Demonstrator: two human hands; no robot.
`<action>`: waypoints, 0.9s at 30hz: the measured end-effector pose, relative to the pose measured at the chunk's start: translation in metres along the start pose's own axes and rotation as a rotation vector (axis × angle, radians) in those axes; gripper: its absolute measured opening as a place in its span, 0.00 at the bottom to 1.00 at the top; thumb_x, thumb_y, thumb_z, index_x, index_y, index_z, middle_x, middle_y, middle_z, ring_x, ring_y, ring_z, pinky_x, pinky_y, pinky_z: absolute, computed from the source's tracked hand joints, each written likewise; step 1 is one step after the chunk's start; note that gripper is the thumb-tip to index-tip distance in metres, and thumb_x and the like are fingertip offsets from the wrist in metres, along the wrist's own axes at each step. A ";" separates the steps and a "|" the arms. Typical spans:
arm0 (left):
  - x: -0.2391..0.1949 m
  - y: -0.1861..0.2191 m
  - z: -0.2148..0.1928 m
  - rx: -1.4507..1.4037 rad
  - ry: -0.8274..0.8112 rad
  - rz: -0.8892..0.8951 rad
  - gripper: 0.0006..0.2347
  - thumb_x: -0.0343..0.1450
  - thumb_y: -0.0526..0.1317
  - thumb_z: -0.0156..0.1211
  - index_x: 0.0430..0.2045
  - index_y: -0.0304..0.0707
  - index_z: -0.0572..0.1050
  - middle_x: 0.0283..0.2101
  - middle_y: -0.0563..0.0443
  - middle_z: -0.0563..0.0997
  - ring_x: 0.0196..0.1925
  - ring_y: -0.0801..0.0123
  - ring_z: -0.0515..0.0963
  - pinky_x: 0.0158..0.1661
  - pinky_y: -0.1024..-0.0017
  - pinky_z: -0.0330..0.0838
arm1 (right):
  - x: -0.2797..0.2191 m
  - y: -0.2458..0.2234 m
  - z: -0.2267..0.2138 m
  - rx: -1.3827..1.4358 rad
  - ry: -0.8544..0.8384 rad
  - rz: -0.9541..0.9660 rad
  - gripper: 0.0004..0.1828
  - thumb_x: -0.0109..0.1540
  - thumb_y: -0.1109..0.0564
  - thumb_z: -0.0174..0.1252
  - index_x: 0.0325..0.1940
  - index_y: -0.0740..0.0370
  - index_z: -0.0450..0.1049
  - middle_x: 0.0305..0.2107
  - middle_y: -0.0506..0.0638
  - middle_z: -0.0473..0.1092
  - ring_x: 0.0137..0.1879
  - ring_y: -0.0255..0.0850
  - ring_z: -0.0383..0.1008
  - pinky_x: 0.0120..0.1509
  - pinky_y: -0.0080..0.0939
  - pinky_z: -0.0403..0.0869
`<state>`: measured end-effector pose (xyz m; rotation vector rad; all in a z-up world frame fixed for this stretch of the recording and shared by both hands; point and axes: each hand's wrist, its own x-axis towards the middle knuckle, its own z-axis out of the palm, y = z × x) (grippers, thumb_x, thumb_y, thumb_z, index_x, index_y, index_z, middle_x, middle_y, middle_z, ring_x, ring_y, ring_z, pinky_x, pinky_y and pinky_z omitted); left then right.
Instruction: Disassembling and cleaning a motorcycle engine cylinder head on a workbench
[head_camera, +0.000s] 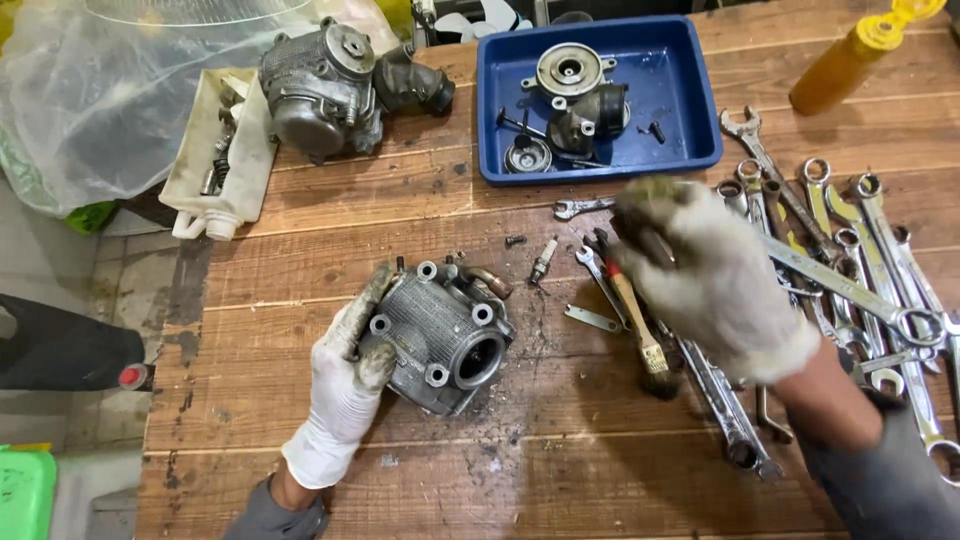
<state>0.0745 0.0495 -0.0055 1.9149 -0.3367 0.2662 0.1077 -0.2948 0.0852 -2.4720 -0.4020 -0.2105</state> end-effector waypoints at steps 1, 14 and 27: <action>-0.002 -0.005 0.004 -0.006 0.006 0.002 0.34 0.71 0.62 0.53 0.62 0.30 0.70 0.64 0.36 0.75 0.68 0.54 0.74 0.68 0.60 0.68 | 0.019 -0.005 0.000 -0.007 -0.001 -0.004 0.18 0.63 0.59 0.64 0.54 0.71 0.76 0.45 0.65 0.76 0.41 0.53 0.82 0.47 0.43 0.86; -0.004 -0.014 0.015 -0.003 0.148 0.126 0.31 0.78 0.60 0.43 0.59 0.25 0.71 0.62 0.33 0.76 0.67 0.48 0.76 0.68 0.56 0.70 | 0.184 0.023 0.102 -0.575 -0.266 0.259 0.13 0.59 0.45 0.64 0.33 0.57 0.81 0.25 0.53 0.77 0.34 0.53 0.80 0.36 0.53 0.79; -0.002 -0.014 0.014 -0.037 0.128 0.156 0.31 0.78 0.61 0.44 0.58 0.26 0.71 0.61 0.35 0.77 0.66 0.49 0.76 0.68 0.55 0.70 | 0.198 0.027 0.133 -0.651 -0.229 0.302 0.06 0.52 0.56 0.60 0.29 0.56 0.80 0.26 0.53 0.77 0.33 0.59 0.81 0.31 0.56 0.77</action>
